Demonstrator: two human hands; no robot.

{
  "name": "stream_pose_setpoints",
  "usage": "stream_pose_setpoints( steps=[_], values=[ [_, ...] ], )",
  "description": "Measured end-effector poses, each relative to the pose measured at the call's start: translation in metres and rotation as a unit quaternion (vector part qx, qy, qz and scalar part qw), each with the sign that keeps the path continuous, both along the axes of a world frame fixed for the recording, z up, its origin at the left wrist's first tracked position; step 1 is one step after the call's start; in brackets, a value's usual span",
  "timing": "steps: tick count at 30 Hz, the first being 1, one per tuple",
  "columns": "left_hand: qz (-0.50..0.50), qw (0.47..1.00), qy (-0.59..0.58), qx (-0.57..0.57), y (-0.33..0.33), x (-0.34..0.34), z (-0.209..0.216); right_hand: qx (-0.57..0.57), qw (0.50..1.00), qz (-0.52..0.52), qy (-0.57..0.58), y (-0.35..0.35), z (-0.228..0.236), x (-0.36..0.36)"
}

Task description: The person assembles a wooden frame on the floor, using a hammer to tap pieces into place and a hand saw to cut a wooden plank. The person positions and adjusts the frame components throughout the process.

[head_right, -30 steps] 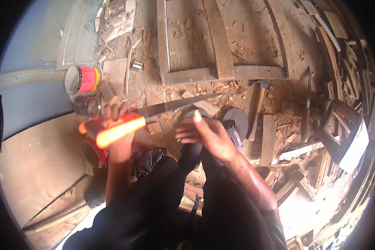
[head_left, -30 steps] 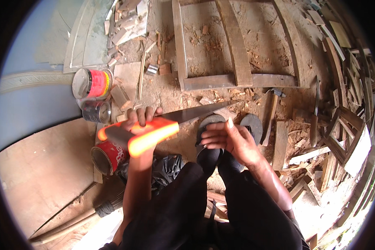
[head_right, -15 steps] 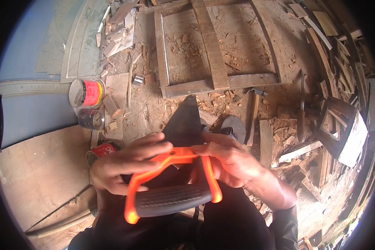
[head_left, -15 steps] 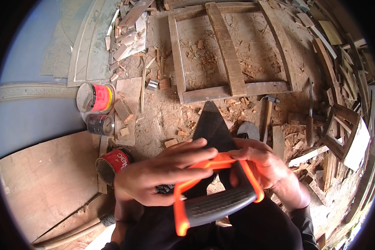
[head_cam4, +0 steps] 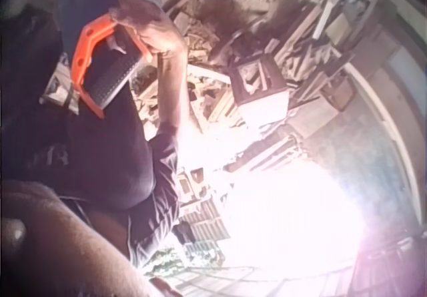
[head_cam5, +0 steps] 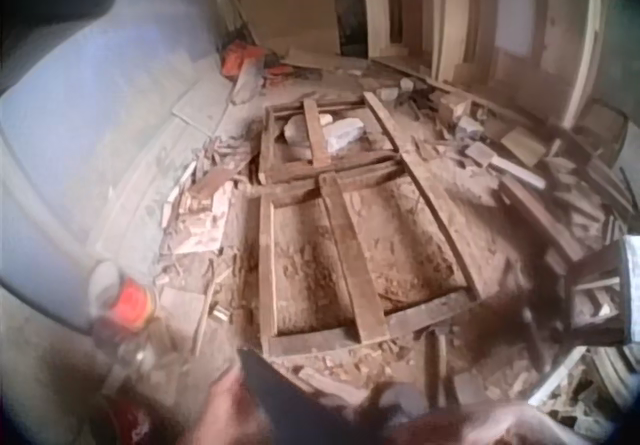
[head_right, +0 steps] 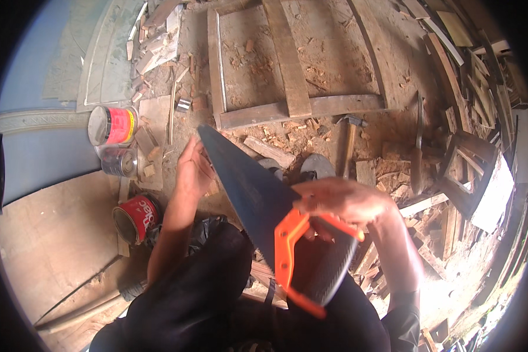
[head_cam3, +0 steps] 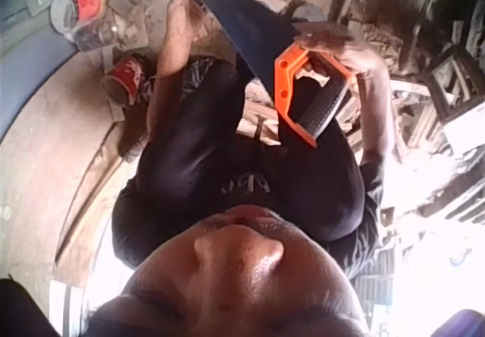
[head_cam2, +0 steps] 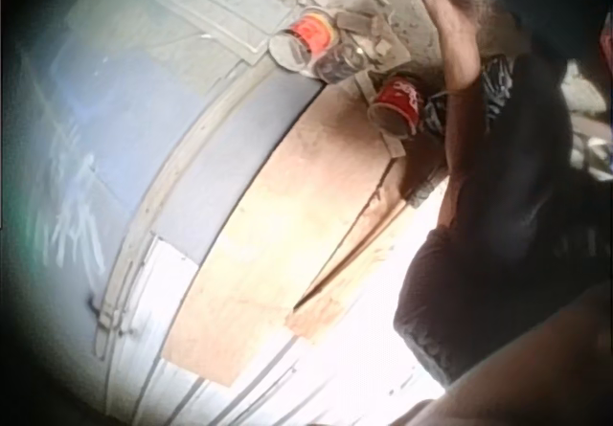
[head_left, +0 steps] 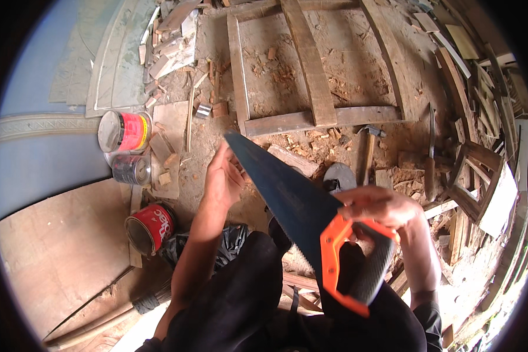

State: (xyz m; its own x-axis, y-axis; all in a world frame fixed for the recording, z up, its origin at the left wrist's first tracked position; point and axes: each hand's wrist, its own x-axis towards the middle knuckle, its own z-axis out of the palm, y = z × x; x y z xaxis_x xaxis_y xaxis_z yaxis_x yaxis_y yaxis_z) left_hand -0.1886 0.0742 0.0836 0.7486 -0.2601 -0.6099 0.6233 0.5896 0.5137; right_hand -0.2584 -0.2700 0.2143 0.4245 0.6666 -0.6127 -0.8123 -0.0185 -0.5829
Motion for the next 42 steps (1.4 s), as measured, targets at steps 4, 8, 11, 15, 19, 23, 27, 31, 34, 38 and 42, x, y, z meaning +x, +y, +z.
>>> stream_pose_setpoints(
  steps=[4,8,11,15,19,23,27,31,34,38,42],
  values=[
    [0.066,0.993,-0.009,0.099,0.020,0.011,-0.016,-0.052,0.994,-0.072,-0.062,-0.021,-0.044,0.011],
    [0.078,0.986,-0.043,0.143,0.015,0.006,-0.021,0.014,0.965,-0.256,-0.057,-0.048,-0.103,-0.009],
    [0.126,0.981,0.010,0.150,-0.001,-0.004,-0.036,-0.016,0.912,-0.401,-0.080,-0.039,-0.152,-0.020],
    [0.202,0.963,0.031,0.175,0.005,-0.015,-0.066,-0.160,0.896,-0.381,-0.162,-0.029,-0.185,-0.007],
    [0.183,0.967,0.068,0.162,0.009,-0.016,-0.080,-0.252,0.884,-0.337,-0.204,-0.031,-0.196,0.013],
    [0.162,0.968,0.082,0.172,0.009,-0.013,-0.080,-0.228,0.919,-0.278,-0.164,-0.047,-0.182,0.031],
    [0.154,0.970,0.087,0.168,0.014,-0.006,-0.089,-0.242,0.934,-0.220,-0.143,-0.061,-0.177,0.027],
    [0.128,0.978,0.061,0.150,0.005,-0.003,-0.097,-0.333,0.879,-0.262,-0.217,-0.057,-0.197,0.022],
    [0.124,0.981,0.047,0.145,0.003,0.002,-0.098,-0.385,0.845,-0.281,-0.244,-0.049,-0.206,0.024],
    [0.125,0.982,0.038,0.136,0.007,0.005,-0.105,-0.438,0.810,-0.283,-0.268,-0.043,-0.208,0.027],
    [0.131,0.981,0.039,0.138,-0.001,0.008,-0.100,-0.473,0.785,-0.282,-0.285,-0.041,-0.202,0.026]
  ],
)
